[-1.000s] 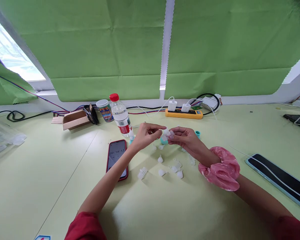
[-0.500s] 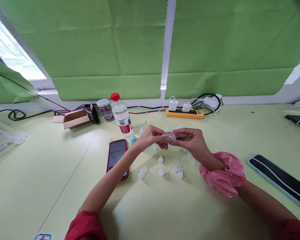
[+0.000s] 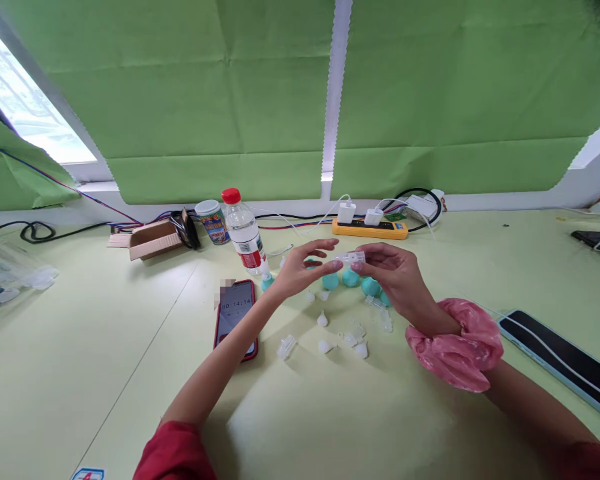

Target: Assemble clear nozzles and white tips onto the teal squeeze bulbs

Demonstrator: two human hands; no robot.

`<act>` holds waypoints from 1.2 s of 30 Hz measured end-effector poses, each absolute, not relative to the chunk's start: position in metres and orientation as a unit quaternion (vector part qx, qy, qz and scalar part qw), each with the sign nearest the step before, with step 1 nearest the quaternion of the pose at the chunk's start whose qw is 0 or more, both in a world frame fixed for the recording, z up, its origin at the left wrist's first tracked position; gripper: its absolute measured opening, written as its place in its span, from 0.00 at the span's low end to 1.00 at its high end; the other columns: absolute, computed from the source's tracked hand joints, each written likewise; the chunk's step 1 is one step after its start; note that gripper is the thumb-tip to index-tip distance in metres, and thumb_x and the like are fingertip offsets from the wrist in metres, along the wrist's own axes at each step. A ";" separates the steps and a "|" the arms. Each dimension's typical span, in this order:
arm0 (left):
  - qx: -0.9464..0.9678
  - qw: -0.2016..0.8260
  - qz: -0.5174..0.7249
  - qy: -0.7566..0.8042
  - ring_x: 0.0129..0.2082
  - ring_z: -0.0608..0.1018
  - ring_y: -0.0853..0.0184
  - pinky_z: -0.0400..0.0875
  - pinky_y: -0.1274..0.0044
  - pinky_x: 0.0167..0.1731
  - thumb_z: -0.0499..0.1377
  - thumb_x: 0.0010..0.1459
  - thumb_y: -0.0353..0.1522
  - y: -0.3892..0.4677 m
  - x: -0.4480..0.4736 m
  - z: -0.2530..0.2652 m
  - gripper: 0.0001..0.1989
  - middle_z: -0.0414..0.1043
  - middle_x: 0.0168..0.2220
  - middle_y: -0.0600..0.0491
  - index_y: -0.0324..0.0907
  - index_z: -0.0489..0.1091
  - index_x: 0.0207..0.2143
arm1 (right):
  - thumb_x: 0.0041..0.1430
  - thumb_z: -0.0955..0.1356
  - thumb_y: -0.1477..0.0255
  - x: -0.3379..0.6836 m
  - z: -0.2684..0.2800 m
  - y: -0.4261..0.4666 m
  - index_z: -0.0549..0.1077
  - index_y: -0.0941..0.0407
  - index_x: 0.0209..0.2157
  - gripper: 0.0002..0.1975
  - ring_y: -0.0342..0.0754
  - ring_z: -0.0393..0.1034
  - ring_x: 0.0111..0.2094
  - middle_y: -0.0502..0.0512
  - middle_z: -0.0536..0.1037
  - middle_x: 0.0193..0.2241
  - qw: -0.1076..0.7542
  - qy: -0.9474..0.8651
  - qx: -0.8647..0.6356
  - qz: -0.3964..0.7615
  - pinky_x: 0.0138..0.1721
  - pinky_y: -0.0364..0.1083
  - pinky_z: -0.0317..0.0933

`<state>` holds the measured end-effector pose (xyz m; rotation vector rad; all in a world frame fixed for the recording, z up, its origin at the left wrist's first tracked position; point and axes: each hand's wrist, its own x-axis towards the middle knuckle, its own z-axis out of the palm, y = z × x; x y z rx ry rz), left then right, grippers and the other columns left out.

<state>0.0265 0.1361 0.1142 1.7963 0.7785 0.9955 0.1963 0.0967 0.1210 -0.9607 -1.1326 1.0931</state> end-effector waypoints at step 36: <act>0.839 0.127 0.140 0.511 0.39 0.71 0.58 0.66 0.70 0.35 0.53 0.48 0.25 0.143 0.032 0.096 0.23 0.68 0.38 0.46 0.39 0.58 0.49 | 0.35 0.74 0.68 0.201 0.124 0.100 0.66 0.55 0.20 0.13 0.50 0.70 0.38 0.49 0.76 0.25 0.575 -0.451 -0.385 0.564 0.38 0.49 0.63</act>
